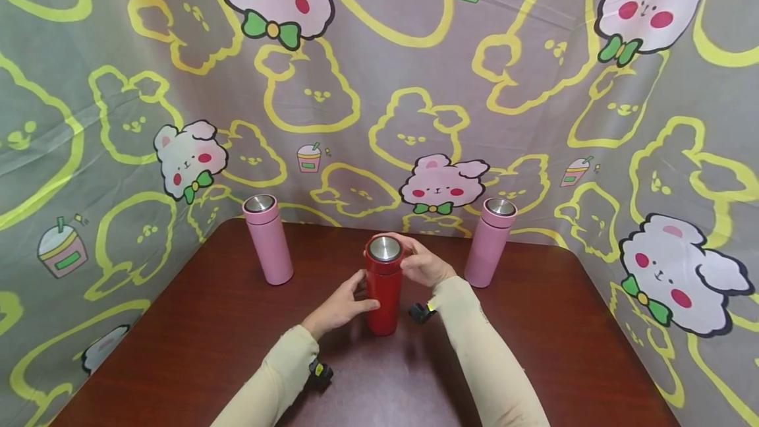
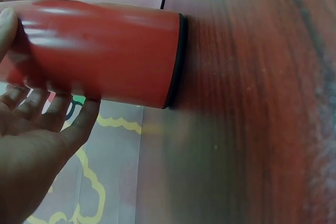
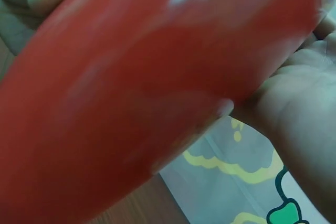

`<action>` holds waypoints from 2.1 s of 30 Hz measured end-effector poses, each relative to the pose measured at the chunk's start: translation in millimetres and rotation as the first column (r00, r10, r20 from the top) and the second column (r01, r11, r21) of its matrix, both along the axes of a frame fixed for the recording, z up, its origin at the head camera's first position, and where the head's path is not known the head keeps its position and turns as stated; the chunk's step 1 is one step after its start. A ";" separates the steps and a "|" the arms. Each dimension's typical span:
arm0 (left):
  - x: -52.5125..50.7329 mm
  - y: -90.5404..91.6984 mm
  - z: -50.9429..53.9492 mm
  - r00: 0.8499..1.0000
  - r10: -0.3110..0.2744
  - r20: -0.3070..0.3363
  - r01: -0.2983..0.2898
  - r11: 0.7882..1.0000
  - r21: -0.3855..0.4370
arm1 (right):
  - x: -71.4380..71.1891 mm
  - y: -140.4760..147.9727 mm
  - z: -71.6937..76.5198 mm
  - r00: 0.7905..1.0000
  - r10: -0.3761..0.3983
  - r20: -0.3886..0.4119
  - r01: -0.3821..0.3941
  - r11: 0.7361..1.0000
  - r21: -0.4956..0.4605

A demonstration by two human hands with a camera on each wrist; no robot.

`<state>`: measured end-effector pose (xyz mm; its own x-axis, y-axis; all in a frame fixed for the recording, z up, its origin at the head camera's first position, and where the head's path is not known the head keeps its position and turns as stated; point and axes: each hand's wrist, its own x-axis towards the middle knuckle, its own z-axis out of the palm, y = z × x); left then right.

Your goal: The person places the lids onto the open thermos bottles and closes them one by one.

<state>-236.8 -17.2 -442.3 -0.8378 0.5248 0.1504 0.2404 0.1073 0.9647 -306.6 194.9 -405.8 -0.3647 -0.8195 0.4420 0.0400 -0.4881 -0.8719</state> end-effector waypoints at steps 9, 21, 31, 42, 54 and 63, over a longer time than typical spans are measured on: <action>-0.6 0.3 -0.6 1.000 0.002 -0.026 -0.002 1.000 -0.003 | 5.2 2.5 -2.5 0.992 -0.126 -0.022 0.127 0.992 0.002; -4.5 1.6 -8.5 0.999 0.014 -0.029 -0.013 1.000 0.014 | 19.0 3.8 -1.3 0.952 -0.301 -0.056 0.302 0.953 0.015; -5.0 1.4 -9.2 0.999 0.025 -0.036 -0.025 1.000 0.002 | 30.3 0.2 -1.0 0.880 -0.462 -0.106 0.468 0.883 0.036; 1.4 -0.9 2.0 1.000 0.010 -0.026 -0.011 1.000 -0.004 | 45.0 -4.3 -2.1 0.755 -0.638 -0.148 0.652 0.755 0.071; 0.3 -0.8 0.4 1.000 0.006 -0.002 -0.006 1.000 -0.005 | 32.9 1.7 2.1 0.943 -0.333 0.011 0.333 0.943 -0.012; -3.6 -0.6 -3.2 1.000 0.007 -0.027 -0.007 1.000 -0.017 | 9.5 0.0 9.2 1.000 -0.012 -0.010 0.012 0.999 -0.041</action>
